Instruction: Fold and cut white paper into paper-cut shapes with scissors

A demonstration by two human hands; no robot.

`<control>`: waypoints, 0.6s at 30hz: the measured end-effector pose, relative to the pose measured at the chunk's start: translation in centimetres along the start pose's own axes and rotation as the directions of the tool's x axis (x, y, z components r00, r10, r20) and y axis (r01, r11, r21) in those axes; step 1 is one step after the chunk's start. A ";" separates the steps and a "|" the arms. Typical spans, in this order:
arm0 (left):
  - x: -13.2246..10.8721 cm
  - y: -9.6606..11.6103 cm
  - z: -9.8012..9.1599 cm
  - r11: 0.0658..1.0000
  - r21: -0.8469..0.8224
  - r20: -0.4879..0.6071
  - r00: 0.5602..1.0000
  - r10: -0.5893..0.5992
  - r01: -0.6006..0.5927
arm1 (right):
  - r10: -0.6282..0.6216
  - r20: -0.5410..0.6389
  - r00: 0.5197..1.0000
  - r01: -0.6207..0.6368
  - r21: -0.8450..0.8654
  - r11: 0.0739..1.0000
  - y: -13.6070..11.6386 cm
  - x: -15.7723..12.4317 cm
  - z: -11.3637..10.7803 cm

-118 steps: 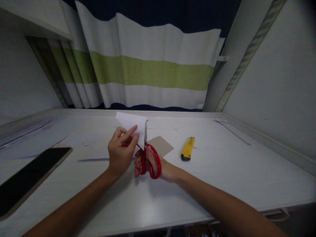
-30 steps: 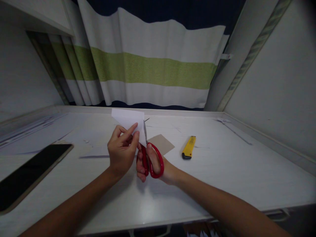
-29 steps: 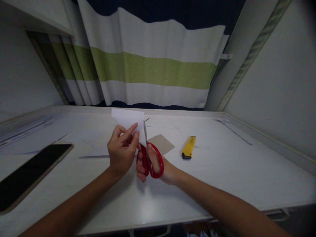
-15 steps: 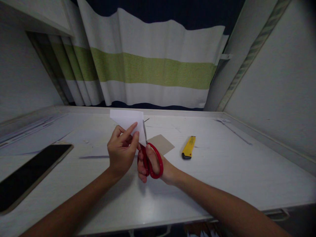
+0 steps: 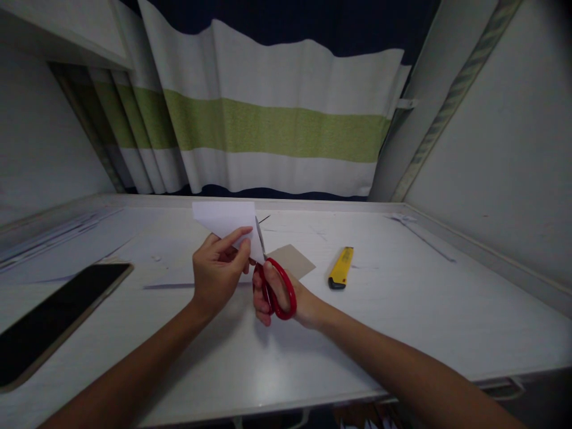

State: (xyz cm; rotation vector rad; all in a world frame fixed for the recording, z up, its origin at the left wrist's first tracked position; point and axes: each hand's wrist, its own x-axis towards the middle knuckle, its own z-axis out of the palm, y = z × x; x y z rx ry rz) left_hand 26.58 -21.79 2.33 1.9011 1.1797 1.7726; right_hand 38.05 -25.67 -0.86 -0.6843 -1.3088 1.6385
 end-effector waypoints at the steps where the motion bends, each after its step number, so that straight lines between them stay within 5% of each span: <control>1: 0.0 0.0 0.0 1.000 0.009 -0.002 1.000 0.003 -0.003 | -0.002 0.003 1.000 0.002 -0.004 1.000 0.1 0.0 -0.1; 18: -0.2 0.1 0.2 0.998 -0.037 0.001 0.999 -0.041 0.041 | 0.001 -0.018 1.000 -0.002 -0.050 0.999 0.3 0.1 -0.2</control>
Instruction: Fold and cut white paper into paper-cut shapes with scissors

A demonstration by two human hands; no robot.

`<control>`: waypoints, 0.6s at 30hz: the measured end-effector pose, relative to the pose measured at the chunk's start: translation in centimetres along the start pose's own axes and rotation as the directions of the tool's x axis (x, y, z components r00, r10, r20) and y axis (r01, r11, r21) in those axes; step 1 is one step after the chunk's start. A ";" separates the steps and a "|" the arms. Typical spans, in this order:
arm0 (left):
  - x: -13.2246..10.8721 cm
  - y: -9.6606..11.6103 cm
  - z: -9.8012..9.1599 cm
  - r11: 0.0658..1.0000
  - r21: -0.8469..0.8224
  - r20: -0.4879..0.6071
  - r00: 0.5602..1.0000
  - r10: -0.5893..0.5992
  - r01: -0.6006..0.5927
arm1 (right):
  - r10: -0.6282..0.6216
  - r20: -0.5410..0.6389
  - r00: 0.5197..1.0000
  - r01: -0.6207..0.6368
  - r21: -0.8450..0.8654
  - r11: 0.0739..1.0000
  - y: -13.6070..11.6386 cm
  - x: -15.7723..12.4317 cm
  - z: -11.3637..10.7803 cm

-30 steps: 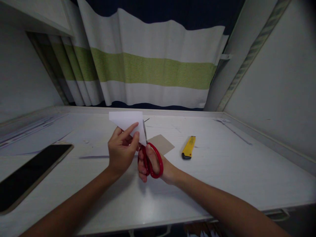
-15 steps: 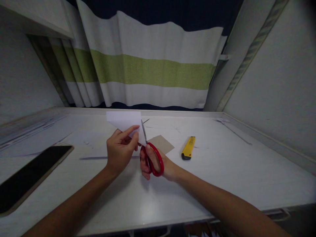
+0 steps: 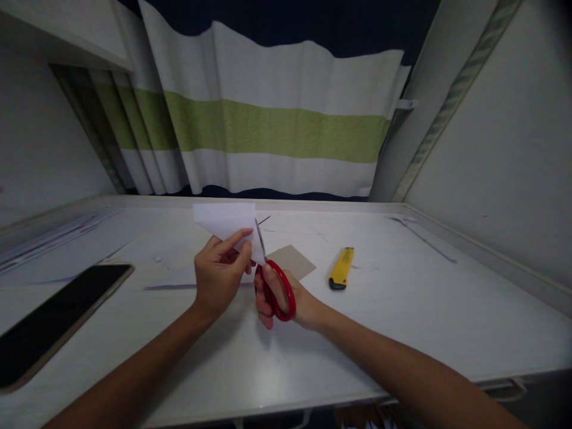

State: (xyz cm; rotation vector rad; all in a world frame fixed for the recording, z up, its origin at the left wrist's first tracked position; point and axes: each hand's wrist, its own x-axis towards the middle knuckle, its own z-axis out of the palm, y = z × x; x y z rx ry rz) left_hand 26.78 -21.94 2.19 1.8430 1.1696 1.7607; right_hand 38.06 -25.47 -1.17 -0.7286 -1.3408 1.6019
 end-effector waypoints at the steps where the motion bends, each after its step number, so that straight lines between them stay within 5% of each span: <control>1: 0.0 0.0 0.0 1.000 0.002 -0.001 1.000 -0.007 0.007 | -0.005 0.001 1.000 0.005 -0.001 1.000 0.0 0.0 0.0; 18: 0.6 -0.1 -0.3 0.996 0.005 0.043 0.995 -0.085 0.085 | 0.002 -0.082 0.997 -0.008 -0.077 0.997 -0.6 0.0 -0.3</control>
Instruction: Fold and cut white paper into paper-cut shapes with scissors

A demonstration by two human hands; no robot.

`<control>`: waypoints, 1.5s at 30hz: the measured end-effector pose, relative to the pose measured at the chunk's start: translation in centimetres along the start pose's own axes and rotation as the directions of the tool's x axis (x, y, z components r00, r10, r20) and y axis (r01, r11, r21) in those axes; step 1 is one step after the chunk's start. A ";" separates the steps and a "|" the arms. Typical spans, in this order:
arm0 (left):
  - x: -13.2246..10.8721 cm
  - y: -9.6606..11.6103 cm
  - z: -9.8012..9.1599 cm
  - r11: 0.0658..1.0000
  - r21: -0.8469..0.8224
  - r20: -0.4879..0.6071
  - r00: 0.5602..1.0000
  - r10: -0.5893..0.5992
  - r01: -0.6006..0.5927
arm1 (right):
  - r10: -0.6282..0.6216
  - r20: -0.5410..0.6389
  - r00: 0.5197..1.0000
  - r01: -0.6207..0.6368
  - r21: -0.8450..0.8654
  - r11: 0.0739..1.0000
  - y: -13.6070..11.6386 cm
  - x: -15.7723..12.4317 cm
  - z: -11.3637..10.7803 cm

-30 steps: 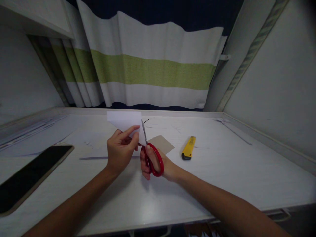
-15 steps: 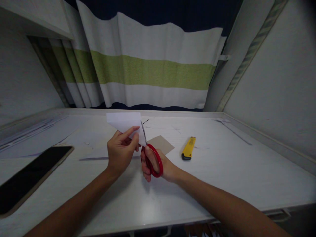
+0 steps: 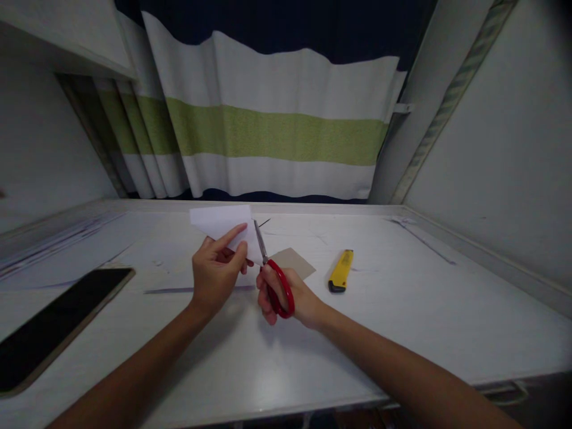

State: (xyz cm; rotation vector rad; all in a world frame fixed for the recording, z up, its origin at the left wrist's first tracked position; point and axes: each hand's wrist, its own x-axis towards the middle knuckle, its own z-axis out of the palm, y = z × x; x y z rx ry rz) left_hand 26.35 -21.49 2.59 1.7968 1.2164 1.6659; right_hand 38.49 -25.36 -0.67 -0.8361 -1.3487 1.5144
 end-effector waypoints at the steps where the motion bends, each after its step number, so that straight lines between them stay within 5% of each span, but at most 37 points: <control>1: 0.1 -0.1 0.0 1.000 -0.012 -0.003 1.000 -0.004 0.004 | 0.001 -0.022 1.000 -0.002 -0.007 1.000 -0.1 0.0 -0.1; 9: 0.8 -0.8 0.0 0.999 -0.018 -0.003 1.000 -0.027 0.027 | 0.055 -0.185 0.981 -0.112 -0.315 0.942 -1.3 0.2 -1.8; 11: 0.9 -0.9 0.0 0.999 -0.015 0.004 1.000 -0.029 0.029 | -0.065 -0.301 0.952 -0.074 -0.430 0.900 -1.3 0.4 -2.3; 15: 1.1 -0.9 0.0 0.999 -0.020 0.019 0.999 -0.039 0.039 | -0.359 -0.473 0.805 -0.065 -0.671 0.738 -1.2 0.8 -3.4; 20: 1.1 -1.1 0.1 0.998 -0.045 0.045 0.998 -0.044 0.046 | -0.521 -0.342 0.782 -0.078 -0.883 0.462 -0.9 0.9 -4.2; 23: 1.1 -1.2 0.1 0.996 -0.076 0.072 0.996 -0.048 0.053 | -0.527 -0.277 0.803 -0.041 -0.909 0.415 -0.7 0.9 -4.2; 35: 0.7 -1.5 0.4 0.998 -0.029 0.120 0.991 -0.050 0.054 | -0.260 -0.323 0.910 -0.032 -0.680 0.733 -0.9 0.7 -4.2; 40: 0.5 -1.3 0.4 0.997 -0.035 0.119 0.991 -0.066 0.070 | -0.016 -0.053 0.998 -0.004 -0.352 0.936 -1.7 0.4 -3.9; 43: 0.6 -1.1 0.4 0.990 -0.089 0.123 0.988 -0.094 0.106 | 0.082 0.099 0.992 -0.066 -0.147 0.987 -2.3 0.0 -3.3; 45: 0.7 -1.1 0.4 0.982 -0.131 0.133 0.984 -0.121 0.139 | 0.110 0.135 0.985 -0.087 -0.169 0.982 -2.6 -0.3 -3.0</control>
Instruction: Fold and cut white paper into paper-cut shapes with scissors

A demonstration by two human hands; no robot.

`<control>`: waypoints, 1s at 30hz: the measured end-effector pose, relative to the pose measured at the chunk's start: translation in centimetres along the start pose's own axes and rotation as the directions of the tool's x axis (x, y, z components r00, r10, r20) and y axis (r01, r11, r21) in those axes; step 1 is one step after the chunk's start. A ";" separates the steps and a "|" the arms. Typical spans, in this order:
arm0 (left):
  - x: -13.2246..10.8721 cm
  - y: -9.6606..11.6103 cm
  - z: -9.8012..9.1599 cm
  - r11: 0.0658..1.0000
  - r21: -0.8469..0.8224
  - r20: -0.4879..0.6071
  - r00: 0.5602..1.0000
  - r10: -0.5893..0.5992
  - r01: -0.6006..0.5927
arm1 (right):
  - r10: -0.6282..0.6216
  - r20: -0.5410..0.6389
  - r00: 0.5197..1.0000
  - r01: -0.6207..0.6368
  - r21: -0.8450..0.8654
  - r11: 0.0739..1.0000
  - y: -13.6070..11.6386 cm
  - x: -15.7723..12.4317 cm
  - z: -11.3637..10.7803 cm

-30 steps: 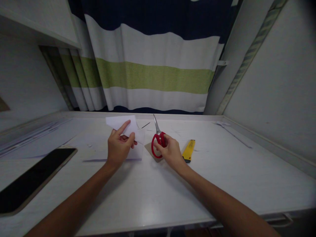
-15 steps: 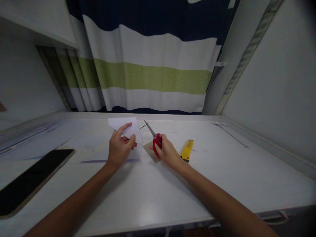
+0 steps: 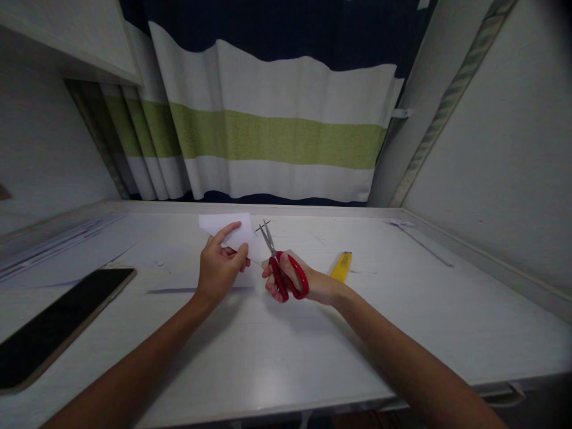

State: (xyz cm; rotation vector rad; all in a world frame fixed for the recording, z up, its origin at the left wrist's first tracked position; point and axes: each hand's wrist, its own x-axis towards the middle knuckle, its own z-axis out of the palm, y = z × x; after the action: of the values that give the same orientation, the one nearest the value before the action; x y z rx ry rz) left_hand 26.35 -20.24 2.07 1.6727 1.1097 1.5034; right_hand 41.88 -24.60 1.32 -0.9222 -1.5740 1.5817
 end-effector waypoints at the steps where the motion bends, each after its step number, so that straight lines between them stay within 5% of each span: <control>1: 0.1 0.0 0.0 1.000 -0.019 0.003 1.000 -0.012 0.012 | 0.007 0.007 1.000 -0.006 -0.040 0.999 -0.2 -0.2 0.1; 6: 0.4 -0.1 0.1 0.994 -0.099 0.014 0.999 -0.047 0.048 | 0.052 0.044 0.998 -0.045 -0.159 0.986 -1.0 -0.8 0.0; 30: -1.3 1.1 0.9 0.971 -0.140 0.151 0.973 -0.173 0.195 | 0.077 0.059 0.995 -0.072 -0.077 0.994 -0.3 -0.2 0.5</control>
State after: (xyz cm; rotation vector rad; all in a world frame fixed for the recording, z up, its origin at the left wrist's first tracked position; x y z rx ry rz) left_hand 27.41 -21.85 2.28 1.4999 1.0182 1.3020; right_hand 41.60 -25.04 1.61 -0.9915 -1.6691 1.6259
